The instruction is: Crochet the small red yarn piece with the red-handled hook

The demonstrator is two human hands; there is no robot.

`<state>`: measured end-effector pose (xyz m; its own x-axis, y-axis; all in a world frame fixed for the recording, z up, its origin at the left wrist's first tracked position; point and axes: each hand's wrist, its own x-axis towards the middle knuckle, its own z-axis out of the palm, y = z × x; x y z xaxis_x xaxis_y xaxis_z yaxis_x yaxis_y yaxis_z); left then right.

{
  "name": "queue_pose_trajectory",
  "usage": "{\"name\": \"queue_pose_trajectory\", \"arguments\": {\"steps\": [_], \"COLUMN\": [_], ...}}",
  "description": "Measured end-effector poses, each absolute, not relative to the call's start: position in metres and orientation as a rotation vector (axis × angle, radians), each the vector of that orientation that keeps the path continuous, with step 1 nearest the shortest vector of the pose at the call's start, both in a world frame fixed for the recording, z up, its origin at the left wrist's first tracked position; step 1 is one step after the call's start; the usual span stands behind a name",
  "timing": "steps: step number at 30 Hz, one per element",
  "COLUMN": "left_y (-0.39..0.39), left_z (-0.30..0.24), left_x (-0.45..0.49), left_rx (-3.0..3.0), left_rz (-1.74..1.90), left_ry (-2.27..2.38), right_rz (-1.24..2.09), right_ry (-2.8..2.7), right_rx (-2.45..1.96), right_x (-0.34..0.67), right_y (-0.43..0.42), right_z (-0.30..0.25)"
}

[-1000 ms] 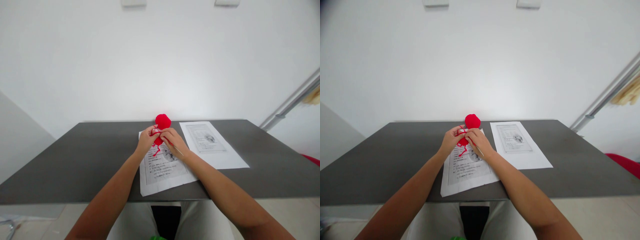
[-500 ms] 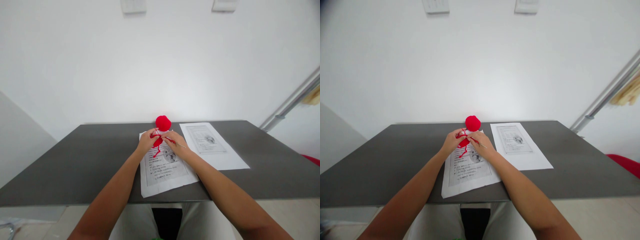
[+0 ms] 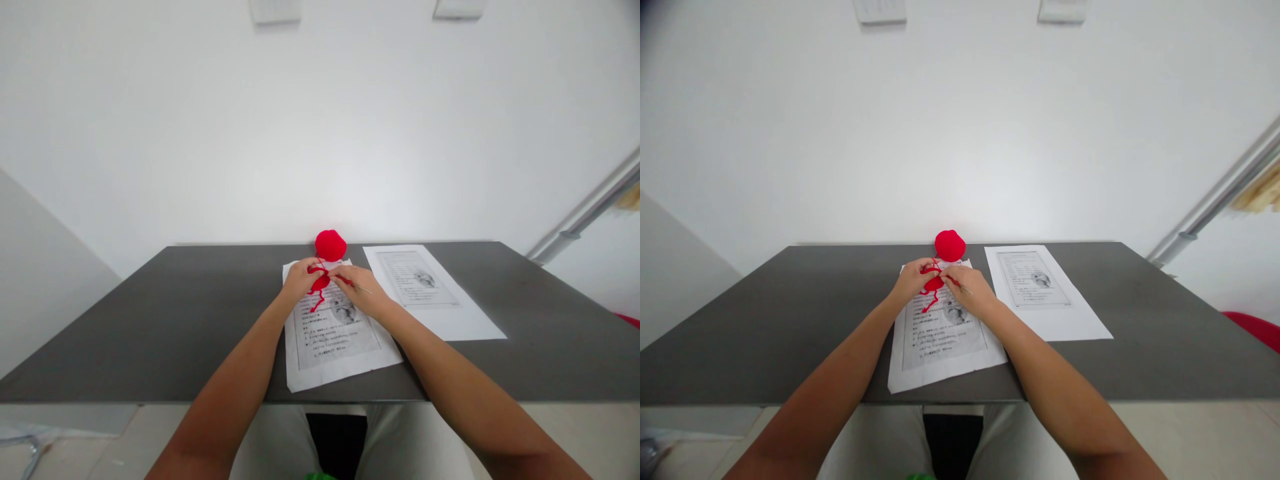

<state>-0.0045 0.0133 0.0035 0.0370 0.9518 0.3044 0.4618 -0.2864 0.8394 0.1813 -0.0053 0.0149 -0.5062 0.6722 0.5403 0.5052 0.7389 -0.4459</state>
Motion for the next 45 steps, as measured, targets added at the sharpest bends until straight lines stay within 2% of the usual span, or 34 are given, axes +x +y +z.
{"name": "queue_pose_trajectory", "arguments": {"steps": [9,17,20,27,29,34,36,39,45], "left_y": [0.013,0.014,0.014,0.014,0.014,0.011,0.007,0.002,0.000], "left_z": [0.005,0.002,0.002,0.004,0.002,0.001,0.004,0.010,0.013], "left_x": [-0.006,-0.006,-0.007,-0.014,-0.017,-0.023,-0.024,-0.023,-0.022], "left_rx": [1.832,1.781,1.774,1.783,1.734,1.313,1.160,1.025,0.986], "left_rz": [1.170,1.204,1.208,1.187,1.184,1.121,1.095,1.077,0.959], "left_ry": [1.432,1.440,1.434,1.416,1.383,1.113,0.986,0.859,0.781], "right_rz": [0.112,0.640,0.745,0.505,0.619,1.226,1.354,1.311,0.927], "right_ry": [-2.360,-1.887,-1.774,-2.166,-2.065,-1.518,-1.379,-1.345,-1.681], "right_rx": [-0.814,-0.944,-0.942,-0.837,-0.871,-0.857,-0.811,-0.740,-0.645], "right_x": [0.182,0.179,0.179,0.180,0.180,0.175,0.174,0.173,0.178], "right_y": [-0.007,-0.004,-0.003,-0.011,-0.011,-0.004,-0.002,-0.002,-0.010], "right_z": [0.016,0.013,0.012,0.019,0.019,0.015,0.014,0.014,0.020]}}
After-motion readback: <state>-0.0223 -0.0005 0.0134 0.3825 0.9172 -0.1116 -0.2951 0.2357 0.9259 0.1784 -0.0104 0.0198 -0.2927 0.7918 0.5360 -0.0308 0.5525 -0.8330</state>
